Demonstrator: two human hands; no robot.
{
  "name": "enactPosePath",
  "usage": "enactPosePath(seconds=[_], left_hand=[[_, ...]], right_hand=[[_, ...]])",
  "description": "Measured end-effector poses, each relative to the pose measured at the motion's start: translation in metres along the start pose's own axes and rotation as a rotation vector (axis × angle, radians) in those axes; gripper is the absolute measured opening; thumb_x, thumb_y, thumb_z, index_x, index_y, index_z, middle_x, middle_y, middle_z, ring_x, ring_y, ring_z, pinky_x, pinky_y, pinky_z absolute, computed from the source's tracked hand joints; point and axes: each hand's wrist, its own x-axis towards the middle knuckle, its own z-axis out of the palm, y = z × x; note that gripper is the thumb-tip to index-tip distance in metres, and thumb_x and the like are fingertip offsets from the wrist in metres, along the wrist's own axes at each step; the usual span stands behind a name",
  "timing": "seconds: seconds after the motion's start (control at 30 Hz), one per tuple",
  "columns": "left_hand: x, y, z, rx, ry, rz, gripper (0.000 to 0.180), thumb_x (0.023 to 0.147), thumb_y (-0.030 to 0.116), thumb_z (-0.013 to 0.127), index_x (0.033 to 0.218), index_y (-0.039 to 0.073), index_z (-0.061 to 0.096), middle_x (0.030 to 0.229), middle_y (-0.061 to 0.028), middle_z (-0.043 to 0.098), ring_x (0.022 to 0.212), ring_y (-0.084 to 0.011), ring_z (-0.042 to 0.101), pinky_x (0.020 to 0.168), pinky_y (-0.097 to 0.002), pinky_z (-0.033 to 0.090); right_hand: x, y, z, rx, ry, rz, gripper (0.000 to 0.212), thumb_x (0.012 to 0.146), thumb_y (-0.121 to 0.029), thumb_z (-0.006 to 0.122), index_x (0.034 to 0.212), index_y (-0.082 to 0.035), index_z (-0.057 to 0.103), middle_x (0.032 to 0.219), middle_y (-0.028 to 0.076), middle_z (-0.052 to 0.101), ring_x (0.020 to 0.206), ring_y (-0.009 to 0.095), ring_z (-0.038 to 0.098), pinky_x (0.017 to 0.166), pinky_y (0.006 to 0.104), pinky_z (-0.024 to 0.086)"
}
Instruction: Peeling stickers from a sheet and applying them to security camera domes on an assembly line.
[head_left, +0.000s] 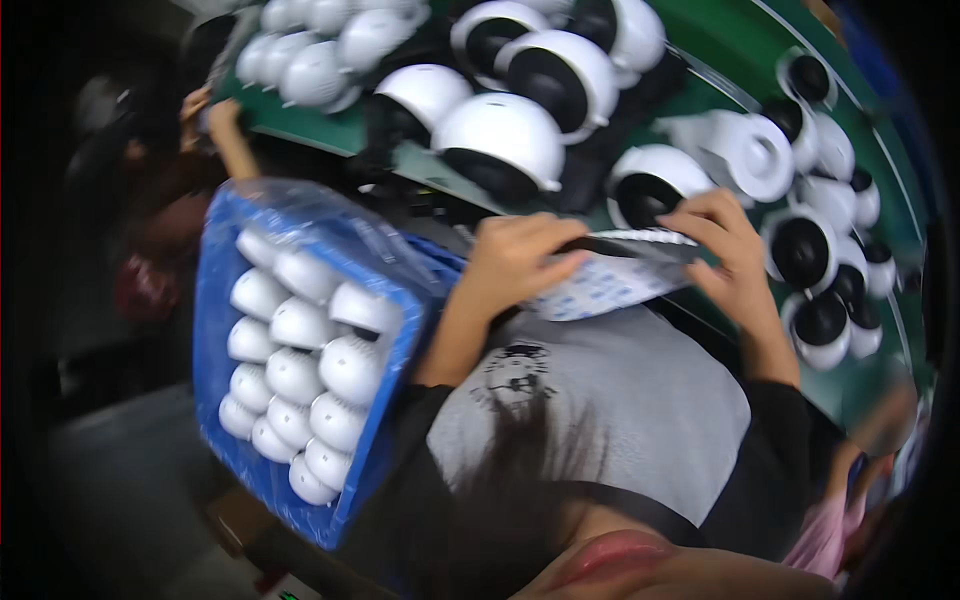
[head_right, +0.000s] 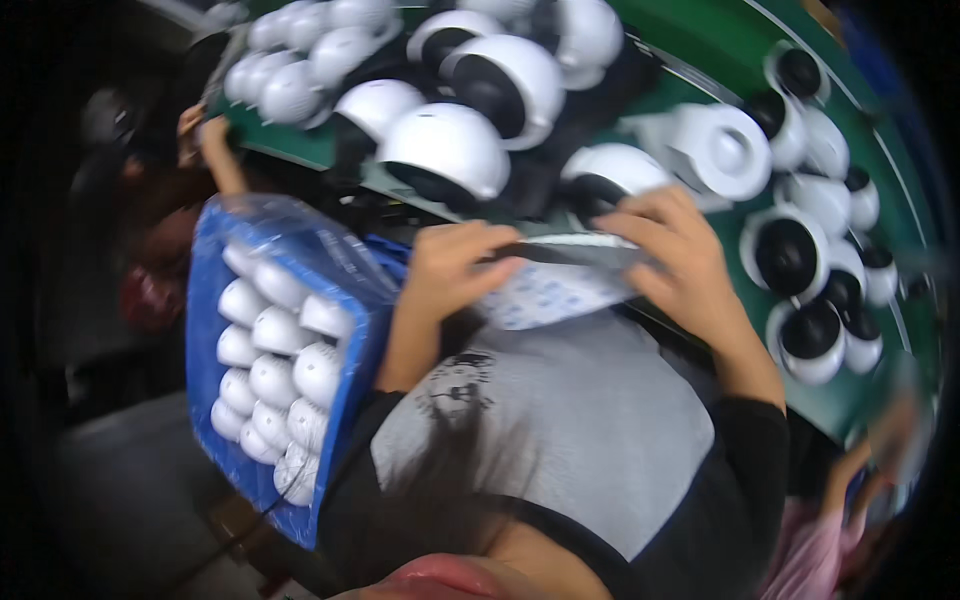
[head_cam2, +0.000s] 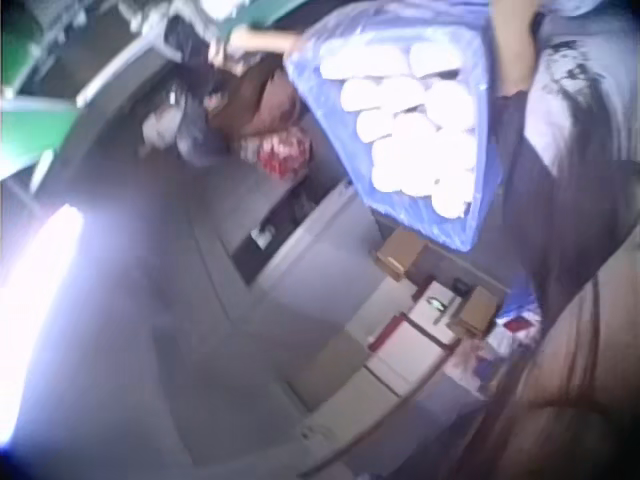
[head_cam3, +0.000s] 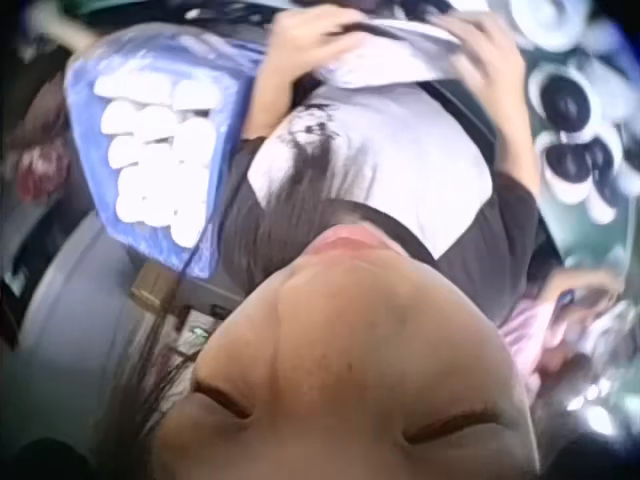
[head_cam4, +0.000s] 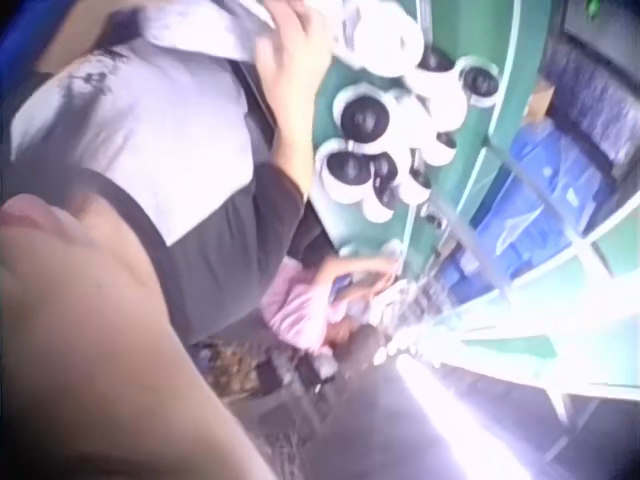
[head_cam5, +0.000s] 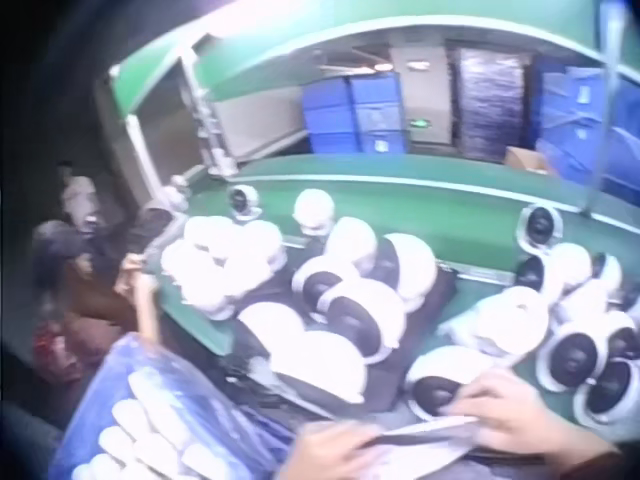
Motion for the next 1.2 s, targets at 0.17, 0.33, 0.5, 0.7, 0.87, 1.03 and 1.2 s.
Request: enactPosePath(seconds=[0.17, 0.33, 0.5, 0.7, 0.87, 1.03, 1.2], left_hand=[[0.001, 0.002, -0.002, -0.009, -0.007, -0.018, 0.022, 0.063, 0.012, 0.073, 0.081, 0.003, 0.063, 0.061, -0.0075, 0.055, 0.048, -0.0224, 0.052, 0.045, -0.0297, 0.04], [0.004, 0.005, -0.001, -0.047, -0.043, -0.097, 0.025, 0.063, 0.012, 0.072, 0.084, 0.002, 0.063, 0.065, -0.009, 0.058, 0.054, -0.0226, 0.054, 0.05, -0.0302, 0.041], [0.004, 0.012, 0.013, -0.275, -0.123, -0.219, 0.034, 0.067, 0.014, 0.072, 0.096, 0.003, 0.06, 0.079, -0.0086, 0.061, 0.067, -0.0212, 0.057, 0.06, -0.0309, 0.044], [0.005, 0.009, 0.025, -0.35, -0.152, -0.247, 0.013, 0.076, 0.007, 0.062, 0.087, 0.001, 0.058, 0.073, -0.0111, 0.057, 0.063, -0.0252, 0.055, 0.058, -0.0312, 0.042], [-0.001, 0.007, 0.031, -0.355, -0.137, -0.219, 0.008, 0.079, 0.008, 0.057, 0.084, 0.001, 0.056, 0.069, -0.0126, 0.055, 0.063, -0.0289, 0.053, 0.057, -0.034, 0.041], [-0.005, 0.006, 0.027, -0.426, -0.15, -0.361, 0.016, 0.078, 0.013, 0.064, 0.085, 0.001, 0.055, 0.07, -0.012, 0.057, 0.06, -0.0218, 0.057, 0.054, -0.0312, 0.043], [-0.006, 0.006, 0.026, -0.371, -0.074, -0.252, 0.015, 0.077, 0.013, 0.065, 0.079, 0.002, 0.056, 0.068, -0.0122, 0.058, 0.06, -0.0266, 0.058, 0.055, -0.0325, 0.043]], right_hand=[[0.001, 0.001, 0.003, 0.11, 0.033, -0.03, 0.041, 0.059, -0.018, 0.077, 0.094, -0.001, 0.063, 0.087, 0.008, 0.06, 0.077, 0.022, 0.056, 0.066, 0.0282, 0.044], [-0.002, 0.006, 0.012, 0.217, 0.07, 0.138, 0.027, 0.065, -0.012, 0.075, 0.087, -0.002, 0.063, 0.083, 0.008, 0.062, 0.069, 0.019, 0.058, 0.061, 0.0254, 0.045], [0.004, 0.013, 0.029, 0.314, -0.08, 0.087, 0.015, 0.074, -0.011, 0.067, 0.083, 0.0, 0.06, 0.072, 0.011, 0.06, 0.063, 0.024, 0.058, 0.058, 0.029, 0.045], [0.006, 0.021, 0.047, 0.251, -0.049, -0.062, 0.016, 0.073, -0.012, 0.069, 0.075, -0.001, 0.058, 0.064, 0.01, 0.055, 0.056, 0.025, 0.054, 0.051, 0.0316, 0.042], [0.009, 0.017, 0.048, 0.181, -0.088, -0.139, 0.016, 0.072, -0.009, 0.068, 0.069, -0.001, 0.054, 0.059, 0.009, 0.05, 0.052, 0.025, 0.051, 0.049, 0.0333, 0.04], [0.022, 0.005, 0.033, 0.245, -0.105, -0.055, 0.012, 0.074, -0.006, 0.064, 0.079, 0.0, 0.055, 0.072, 0.013, 0.051, 0.069, 0.028, 0.052, 0.06, 0.0349, 0.042], [0.026, -0.015, 0.027, 0.054, -0.203, 0.021, 0.013, 0.073, -0.002, 0.06, 0.085, -0.001, 0.053, 0.08, 0.014, 0.051, 0.075, 0.032, 0.052, 0.066, 0.0381, 0.042]])
